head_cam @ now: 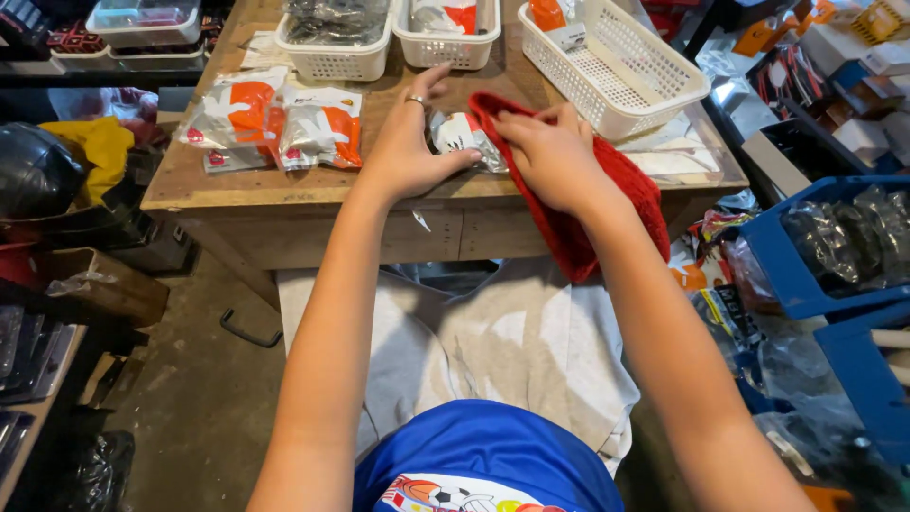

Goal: The person wipes the exterior of several small plastic-wrapped packages with a red cloth on a wooden table. The person picks up each package, rubs it with the cloth, and places it back on the table, repeating the process for multiple items.

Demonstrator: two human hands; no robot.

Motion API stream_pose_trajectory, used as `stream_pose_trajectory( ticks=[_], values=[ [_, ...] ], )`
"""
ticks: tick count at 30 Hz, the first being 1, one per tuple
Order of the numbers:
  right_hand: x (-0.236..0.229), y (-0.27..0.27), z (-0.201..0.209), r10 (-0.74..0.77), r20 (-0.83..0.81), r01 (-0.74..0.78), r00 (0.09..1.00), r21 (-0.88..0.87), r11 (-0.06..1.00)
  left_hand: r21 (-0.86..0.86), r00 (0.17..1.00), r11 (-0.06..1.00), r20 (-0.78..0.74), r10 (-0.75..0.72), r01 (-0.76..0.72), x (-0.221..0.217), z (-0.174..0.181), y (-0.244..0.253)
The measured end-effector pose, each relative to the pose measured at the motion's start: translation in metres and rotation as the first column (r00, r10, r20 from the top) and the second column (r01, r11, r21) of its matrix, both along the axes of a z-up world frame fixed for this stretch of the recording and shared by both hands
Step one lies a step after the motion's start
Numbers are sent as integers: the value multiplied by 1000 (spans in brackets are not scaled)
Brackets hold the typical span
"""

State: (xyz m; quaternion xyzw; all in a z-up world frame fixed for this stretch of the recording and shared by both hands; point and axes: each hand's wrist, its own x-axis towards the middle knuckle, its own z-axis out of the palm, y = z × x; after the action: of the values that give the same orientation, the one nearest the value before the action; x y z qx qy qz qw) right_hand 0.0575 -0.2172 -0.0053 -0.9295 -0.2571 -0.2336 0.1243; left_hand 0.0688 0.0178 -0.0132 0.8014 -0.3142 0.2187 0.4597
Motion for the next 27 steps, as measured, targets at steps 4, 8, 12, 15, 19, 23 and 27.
stream_pose_trajectory(
  ticks=[4,8,12,15,19,23,27],
  values=[
    [-44,0,12,2,47,-2,999,2,1000,9,992,998,-116,55,-54,-6,8,1],
    [-48,5,8,-89,175,105,981,-88,991,-10,992,1000,-124,-30,29,-5,7,2],
    [-7,10,3,-159,89,170,983,-132,977,-1,988,997,-134,-80,81,-10,14,4],
    [24,13,-9,-230,105,244,967,-148,958,-6,983,996,-163,-87,87,-11,15,3],
    [25,13,-23,-194,231,215,953,-70,974,6,993,999,-112,-35,36,-7,9,1],
    [-24,9,-7,-91,282,121,955,-93,988,-4,995,1000,-102,0,0,-2,8,0],
    [-58,10,3,-120,236,154,964,-132,979,0,991,1000,-130,-9,10,-6,6,-2]
  ],
)
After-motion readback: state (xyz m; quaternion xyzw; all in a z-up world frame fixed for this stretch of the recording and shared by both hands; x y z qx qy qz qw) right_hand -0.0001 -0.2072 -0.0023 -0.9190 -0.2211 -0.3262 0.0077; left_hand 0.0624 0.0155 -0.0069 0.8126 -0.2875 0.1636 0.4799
